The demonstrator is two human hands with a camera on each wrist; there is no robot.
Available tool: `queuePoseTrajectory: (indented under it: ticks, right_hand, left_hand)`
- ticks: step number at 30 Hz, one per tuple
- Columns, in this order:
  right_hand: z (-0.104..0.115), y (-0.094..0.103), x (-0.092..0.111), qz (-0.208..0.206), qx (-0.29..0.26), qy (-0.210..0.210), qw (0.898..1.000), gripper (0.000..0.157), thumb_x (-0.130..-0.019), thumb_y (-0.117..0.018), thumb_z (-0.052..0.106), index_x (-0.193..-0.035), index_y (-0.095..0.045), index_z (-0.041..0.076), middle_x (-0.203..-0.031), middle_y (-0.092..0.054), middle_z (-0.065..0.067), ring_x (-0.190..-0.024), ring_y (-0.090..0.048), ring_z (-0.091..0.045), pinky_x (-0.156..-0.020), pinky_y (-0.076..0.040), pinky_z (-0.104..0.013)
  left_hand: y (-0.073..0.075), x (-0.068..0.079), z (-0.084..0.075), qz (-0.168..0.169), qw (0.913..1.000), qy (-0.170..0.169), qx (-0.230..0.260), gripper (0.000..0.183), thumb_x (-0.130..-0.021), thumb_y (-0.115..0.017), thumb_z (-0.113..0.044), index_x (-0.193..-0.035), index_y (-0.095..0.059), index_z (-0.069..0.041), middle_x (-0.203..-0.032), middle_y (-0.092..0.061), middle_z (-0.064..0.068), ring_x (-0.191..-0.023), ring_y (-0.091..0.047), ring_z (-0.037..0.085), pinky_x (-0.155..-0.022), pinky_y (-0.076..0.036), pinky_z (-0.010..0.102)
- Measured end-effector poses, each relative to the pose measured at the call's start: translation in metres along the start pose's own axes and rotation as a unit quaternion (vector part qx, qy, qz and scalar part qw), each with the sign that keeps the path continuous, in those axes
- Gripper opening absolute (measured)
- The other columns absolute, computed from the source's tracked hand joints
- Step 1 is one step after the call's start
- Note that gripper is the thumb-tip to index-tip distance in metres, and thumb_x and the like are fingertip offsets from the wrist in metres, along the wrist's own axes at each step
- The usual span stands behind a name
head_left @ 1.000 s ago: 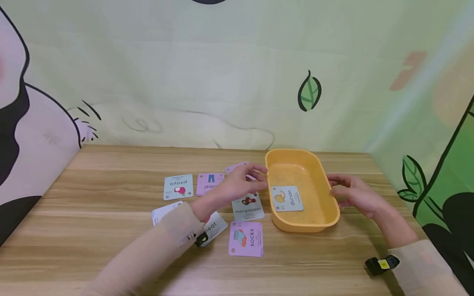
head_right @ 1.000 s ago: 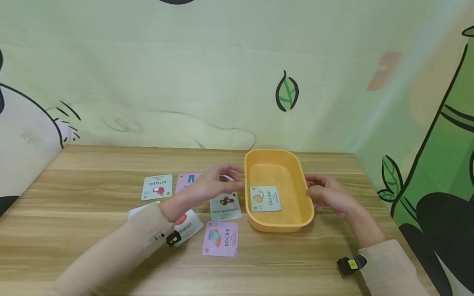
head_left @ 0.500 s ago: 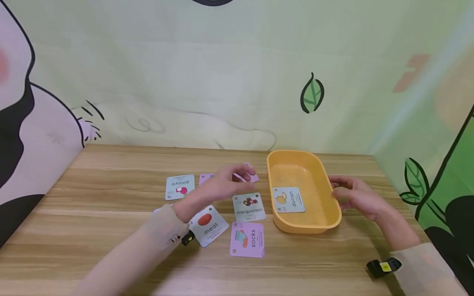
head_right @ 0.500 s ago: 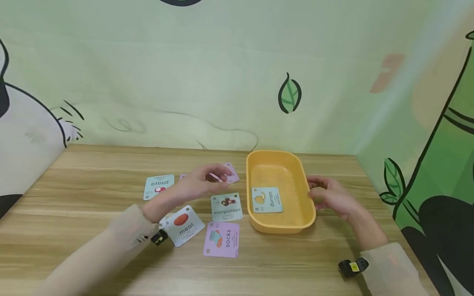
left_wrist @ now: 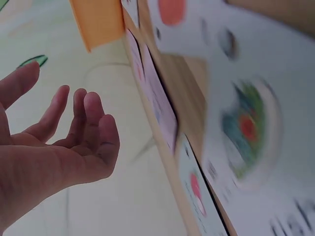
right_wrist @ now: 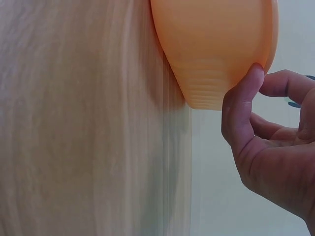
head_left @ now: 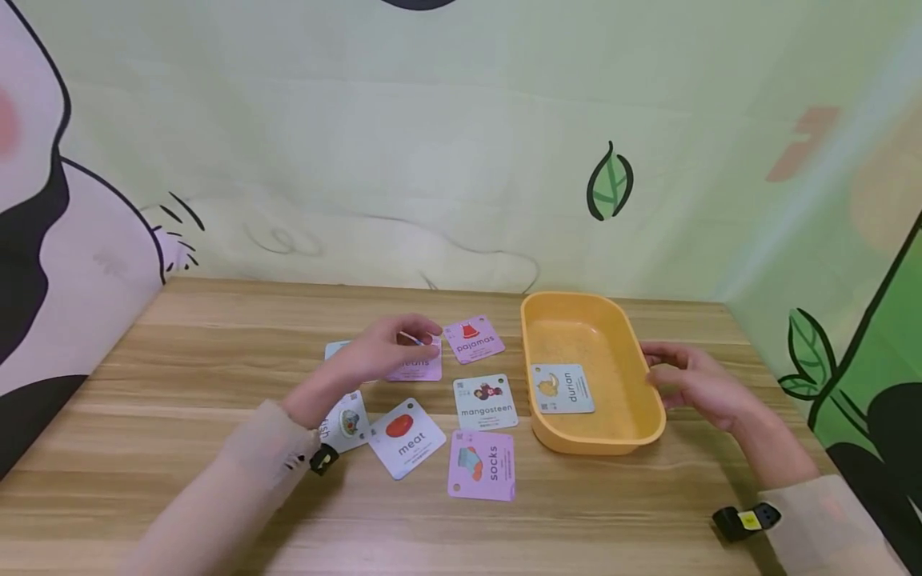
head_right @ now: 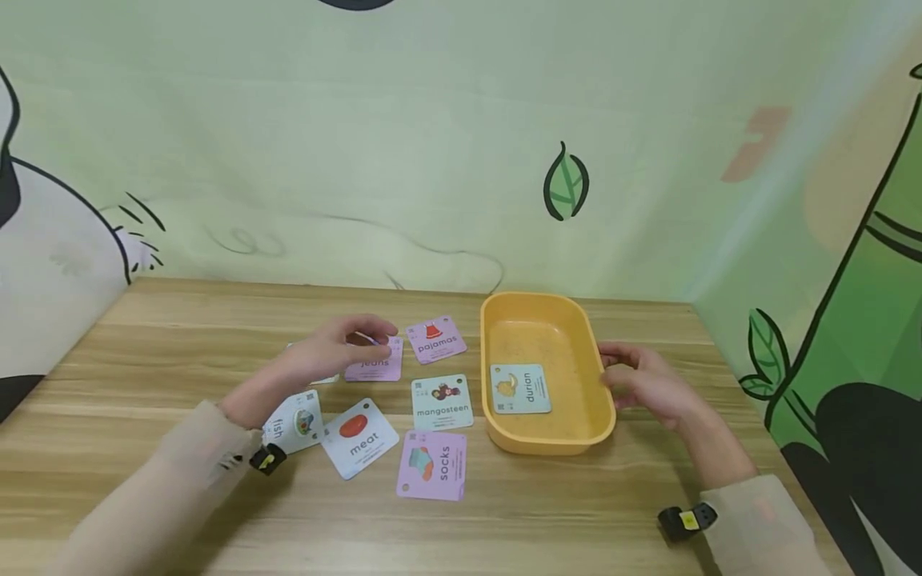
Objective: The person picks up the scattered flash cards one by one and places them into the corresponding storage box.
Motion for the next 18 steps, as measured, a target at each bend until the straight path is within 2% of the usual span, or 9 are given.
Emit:
queuePoseTrajectory:
  ticks: [7, 13, 18]
  right_hand:
    - [0.001, 0.003, 0.001, -0.003, 0.0, 0.003, 1.0, 0.063, -0.098, -0.054, 0.002, -0.152, -0.026, -0.017, -0.147, -0.037, -0.036, -0.097, -0.065, -0.018, -0.072, -0.062, -0.039]
    - [-0.001, 0.003, 0.001, -0.005, -0.005, 0.004, 1.0, 0.064, -0.098, -0.055, 0.002, -0.151, -0.026, -0.017, -0.147, -0.037, -0.037, -0.097, -0.065, -0.017, -0.072, -0.062, -0.038]
    - [-0.002, 0.002, 0.001, -0.003, -0.008, 0.005, 1.0, 0.064, -0.097, -0.055, 0.002, -0.151, -0.026, -0.018, -0.147, -0.036, -0.037, -0.096, -0.064, -0.017, -0.071, -0.061, -0.037]
  left_hand:
    - [0.015, 0.007, 0.019, -0.006, 0.9991, 0.035, -0.024, 0.042, -0.099, -0.068, -0.018, -0.135, -0.06, 0.002, -0.123, -0.061, 0.016, -0.112, -0.055, 0.033, -0.092, -0.05, 0.044]
    - [0.024, 0.011, 0.031, -0.01, 0.9978, 0.04, -0.053, 0.047, -0.097, -0.07, -0.018, -0.136, -0.058, 0.004, -0.131, -0.058, 0.023, -0.111, -0.053, 0.033, -0.091, -0.048, 0.039]
    - [0.032, 0.013, 0.043, -0.008, 0.9965, 0.044, -0.07, 0.051, -0.094, -0.072, -0.017, -0.138, -0.056, 0.005, -0.132, -0.055, 0.026, -0.107, -0.052, 0.034, -0.085, -0.049, 0.038]
Point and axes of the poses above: each hand's wrist, its own x-axis away from the middle knuckle, its own y-axis out of the back of the hand, z = x × y, the point moved 10 cm from there along -x, towards the middle knuckle
